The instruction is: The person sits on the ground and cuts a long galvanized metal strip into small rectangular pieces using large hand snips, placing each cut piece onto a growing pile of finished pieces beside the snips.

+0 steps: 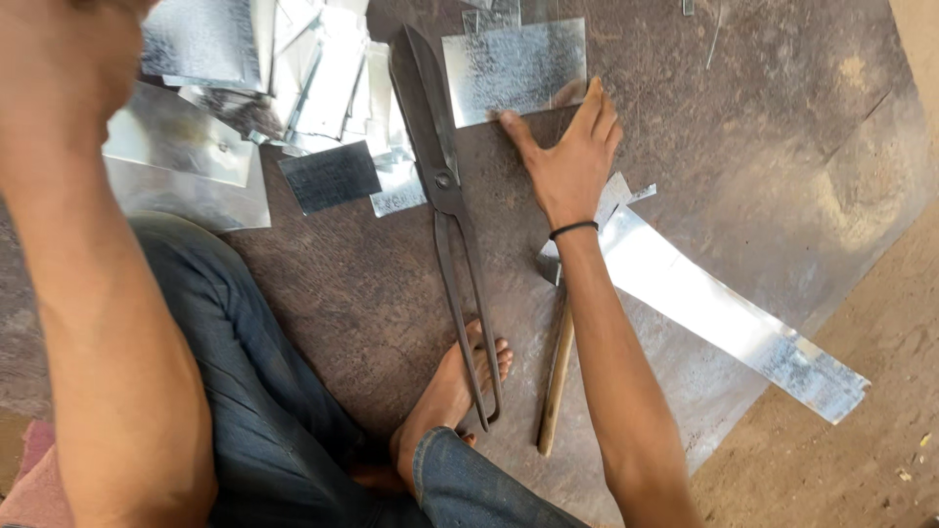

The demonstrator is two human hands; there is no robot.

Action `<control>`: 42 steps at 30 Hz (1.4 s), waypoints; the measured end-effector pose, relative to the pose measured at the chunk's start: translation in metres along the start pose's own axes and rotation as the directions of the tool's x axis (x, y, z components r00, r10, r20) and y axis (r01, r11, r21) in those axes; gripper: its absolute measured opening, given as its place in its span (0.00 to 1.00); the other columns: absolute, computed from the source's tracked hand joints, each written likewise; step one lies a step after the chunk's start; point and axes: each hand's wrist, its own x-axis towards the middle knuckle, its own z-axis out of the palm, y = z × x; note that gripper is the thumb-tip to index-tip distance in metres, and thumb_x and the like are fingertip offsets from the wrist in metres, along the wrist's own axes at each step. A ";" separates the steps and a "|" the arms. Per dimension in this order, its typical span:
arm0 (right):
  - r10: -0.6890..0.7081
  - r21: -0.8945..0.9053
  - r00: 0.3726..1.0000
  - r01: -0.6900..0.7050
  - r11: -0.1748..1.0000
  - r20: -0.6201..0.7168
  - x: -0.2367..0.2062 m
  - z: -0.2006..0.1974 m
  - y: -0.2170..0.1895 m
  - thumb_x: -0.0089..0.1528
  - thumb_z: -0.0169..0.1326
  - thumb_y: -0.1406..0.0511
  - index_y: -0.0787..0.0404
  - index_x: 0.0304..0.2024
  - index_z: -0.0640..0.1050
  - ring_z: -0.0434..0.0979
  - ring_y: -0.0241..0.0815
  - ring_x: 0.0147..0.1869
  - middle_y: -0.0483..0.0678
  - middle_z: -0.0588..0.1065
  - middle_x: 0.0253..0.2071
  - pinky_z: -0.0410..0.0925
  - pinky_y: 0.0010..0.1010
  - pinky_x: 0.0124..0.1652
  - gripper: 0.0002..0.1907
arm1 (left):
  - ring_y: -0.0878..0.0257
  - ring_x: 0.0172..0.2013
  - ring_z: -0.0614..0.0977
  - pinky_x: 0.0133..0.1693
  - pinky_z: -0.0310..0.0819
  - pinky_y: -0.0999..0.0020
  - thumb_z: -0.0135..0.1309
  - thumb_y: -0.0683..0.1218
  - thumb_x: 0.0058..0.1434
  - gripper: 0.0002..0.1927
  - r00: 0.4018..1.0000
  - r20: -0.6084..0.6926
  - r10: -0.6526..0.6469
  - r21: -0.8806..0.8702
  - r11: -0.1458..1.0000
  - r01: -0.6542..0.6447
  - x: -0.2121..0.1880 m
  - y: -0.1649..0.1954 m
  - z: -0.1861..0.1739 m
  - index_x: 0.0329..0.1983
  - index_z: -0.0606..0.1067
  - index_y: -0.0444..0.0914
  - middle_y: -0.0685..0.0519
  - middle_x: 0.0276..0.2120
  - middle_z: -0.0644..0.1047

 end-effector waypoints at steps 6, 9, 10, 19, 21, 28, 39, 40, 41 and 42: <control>0.275 0.344 0.952 -0.306 0.888 0.138 0.023 0.001 0.013 0.52 0.72 0.50 0.69 0.58 0.75 0.77 0.53 0.52 0.60 0.72 0.50 0.74 0.46 0.50 0.41 | 0.65 0.38 0.86 0.33 0.86 0.71 0.64 0.41 0.66 0.09 0.988 -0.126 0.090 -0.451 0.882 -0.138 0.001 0.019 0.010 0.46 0.77 0.38 0.53 0.38 0.81; 0.406 0.817 0.854 -0.471 0.333 0.326 0.025 -0.024 0.017 0.66 0.55 0.59 0.66 0.58 0.74 0.82 0.40 0.40 0.54 0.76 0.45 0.81 0.33 0.33 0.22 | 0.63 0.39 0.87 0.33 0.88 0.72 0.66 0.40 0.61 0.15 0.983 0.179 -0.046 -0.795 0.582 0.172 -0.012 0.051 0.045 0.48 0.74 0.37 0.51 0.41 0.81; 0.378 0.812 0.886 -0.419 0.405 0.268 0.022 -0.036 0.016 0.69 0.52 0.61 0.66 0.57 0.74 0.82 0.38 0.38 0.53 0.77 0.44 0.80 0.30 0.31 0.18 | 0.57 0.44 0.87 0.36 0.90 0.68 0.69 0.39 0.64 0.20 0.981 0.194 0.015 -0.842 0.515 0.159 -0.016 0.065 0.065 0.55 0.73 0.32 0.46 0.48 0.79; 0.277 0.768 0.953 -0.269 0.581 0.124 -0.016 -0.102 -0.027 0.79 0.47 0.61 0.67 0.56 0.74 0.72 0.29 0.35 0.45 0.74 0.38 0.73 0.25 0.34 0.14 | 0.60 0.39 0.88 0.34 0.90 0.71 0.59 0.42 0.63 0.15 0.824 0.560 -0.080 -0.664 0.552 0.505 -0.053 0.097 0.139 0.51 0.77 0.32 0.47 0.41 0.84; 0.265 0.758 0.955 -0.271 0.593 0.133 -0.019 -0.103 -0.034 0.79 0.48 0.60 0.68 0.55 0.74 0.70 0.28 0.36 0.44 0.72 0.38 0.73 0.25 0.35 0.15 | 0.60 0.38 0.88 0.34 0.89 0.70 0.59 0.42 0.65 0.14 0.796 0.601 -0.064 -0.666 0.509 0.544 -0.057 0.100 0.140 0.52 0.78 0.30 0.46 0.40 0.85; 0.276 0.732 0.948 -0.302 0.610 0.161 -0.020 -0.100 -0.039 0.77 0.48 0.60 0.67 0.53 0.75 0.72 0.28 0.34 0.44 0.74 0.38 0.72 0.24 0.33 0.15 | 0.62 0.37 0.87 0.32 0.88 0.70 0.60 0.40 0.62 0.17 0.794 0.602 -0.086 -0.664 0.498 0.558 -0.060 0.098 0.145 0.53 0.75 0.30 0.47 0.41 0.83; 0.226 0.326 0.937 -0.308 0.893 0.268 -0.139 -0.087 -0.069 0.66 0.56 0.48 0.61 0.45 0.70 0.71 0.45 0.42 0.53 0.75 0.51 0.71 0.37 0.41 0.24 | 0.61 0.28 0.87 0.26 0.86 0.69 0.62 0.40 0.62 0.12 0.931 0.308 -0.194 -0.785 0.502 0.364 -0.014 0.074 0.112 0.48 0.77 0.33 0.49 0.32 0.83; 0.067 0.317 0.963 -0.150 0.936 0.260 -0.163 -0.088 -0.081 0.61 0.61 0.50 0.61 0.48 0.72 0.72 0.50 0.46 0.55 0.73 0.49 0.70 0.41 0.44 0.25 | 0.62 0.29 0.87 0.28 0.88 0.69 0.62 0.40 0.65 0.08 0.965 0.209 -0.160 -0.806 0.531 0.262 -0.008 0.063 0.109 0.44 0.78 0.31 0.49 0.32 0.83; -0.087 0.305 0.964 0.006 0.952 0.252 -0.183 -0.089 -0.091 0.55 0.65 0.53 0.61 0.51 0.74 0.72 0.55 0.50 0.57 0.72 0.46 0.69 0.45 0.48 0.28 | 0.62 0.30 0.87 0.30 0.89 0.69 0.62 0.40 0.68 0.07 0.987 0.114 -0.116 -0.815 0.557 0.160 -0.002 0.054 0.107 0.40 0.78 0.29 0.49 0.32 0.82; -0.037 0.269 0.957 -0.044 0.962 0.289 -0.194 -0.086 -0.095 0.55 0.66 0.56 0.60 0.49 0.75 0.71 0.54 0.50 0.56 0.72 0.46 0.69 0.44 0.47 0.25 | 0.62 0.30 0.88 0.31 0.88 0.69 0.61 0.39 0.68 0.05 0.986 0.110 -0.126 -0.837 0.523 0.161 0.004 0.047 0.107 0.40 0.79 0.31 0.49 0.32 0.83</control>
